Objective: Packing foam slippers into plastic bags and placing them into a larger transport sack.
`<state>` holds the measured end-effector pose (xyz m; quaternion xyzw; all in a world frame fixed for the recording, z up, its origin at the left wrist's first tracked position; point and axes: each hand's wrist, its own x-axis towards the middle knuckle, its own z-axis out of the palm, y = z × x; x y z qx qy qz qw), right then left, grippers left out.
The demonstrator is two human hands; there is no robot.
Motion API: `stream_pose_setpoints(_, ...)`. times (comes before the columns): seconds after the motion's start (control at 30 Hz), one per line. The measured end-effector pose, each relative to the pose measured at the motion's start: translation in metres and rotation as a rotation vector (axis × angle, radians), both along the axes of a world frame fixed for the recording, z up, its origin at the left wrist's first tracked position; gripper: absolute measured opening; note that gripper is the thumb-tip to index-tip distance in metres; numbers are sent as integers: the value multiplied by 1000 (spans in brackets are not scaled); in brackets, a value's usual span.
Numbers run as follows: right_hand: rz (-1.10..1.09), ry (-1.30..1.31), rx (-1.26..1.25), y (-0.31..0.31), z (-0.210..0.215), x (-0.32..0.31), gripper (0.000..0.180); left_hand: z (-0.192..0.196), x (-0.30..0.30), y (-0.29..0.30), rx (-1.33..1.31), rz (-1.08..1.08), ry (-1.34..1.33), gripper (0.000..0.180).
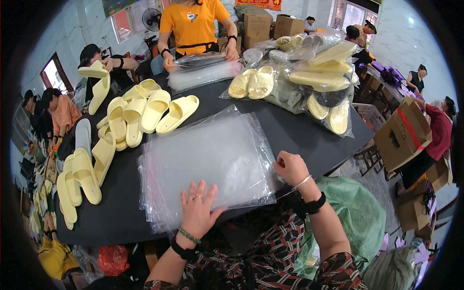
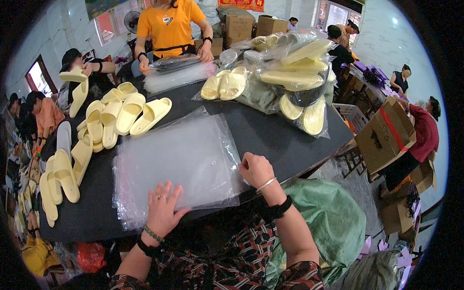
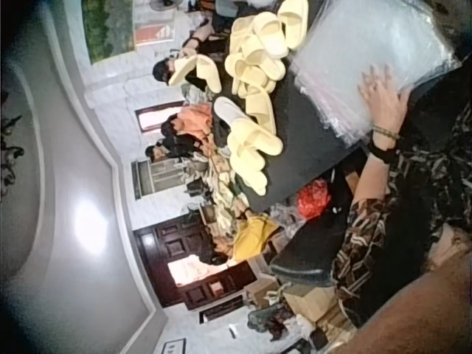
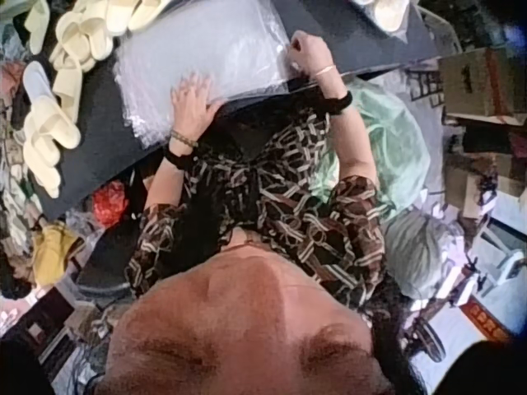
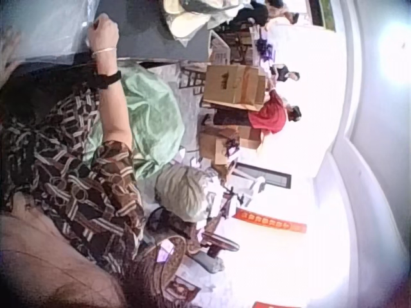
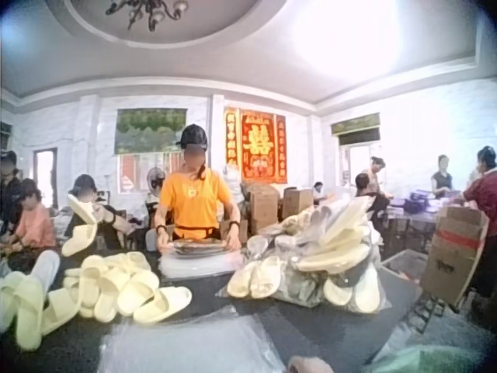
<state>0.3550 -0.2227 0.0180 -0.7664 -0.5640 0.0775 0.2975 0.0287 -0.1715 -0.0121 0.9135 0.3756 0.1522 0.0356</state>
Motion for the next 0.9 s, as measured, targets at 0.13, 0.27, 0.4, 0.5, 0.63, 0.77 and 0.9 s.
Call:
stream_pose_setpoints(0.13, 66, 130, 21, -20, 16, -18, 20, 4, 1, -3, -4, 66, 42, 78)
stream_pose_setpoints(0.27, 88, 43, -111, -22, -14, 2, 24, 11, 8, -6, -16, 66, 35, 76)
stream_pose_setpoints(0.4, 129, 136, -52, -9, -19, -1, 15, 8, 8, 1, -34, -175, -53, 67)
stream_pose_setpoints(0.5, 214, 99, 103, 7, -17, -1, 10, 3, 9, 3, 32, -276, -67, 60)
stream_pose_setpoints(0.63, 178, -10, 137, 15, -17, 5, 25, 3, 10, 6, 35, -282, -80, 58)
stream_pose_setpoints(0.77, 105, -307, 344, 1, 12, -28, 44, 4, 4, 5, 11, -262, -61, 56)
stream_pose_setpoints(0.9, 291, -330, 180, -16, -6, -53, 56, 12, 3, 1, 6, -181, -85, 54)
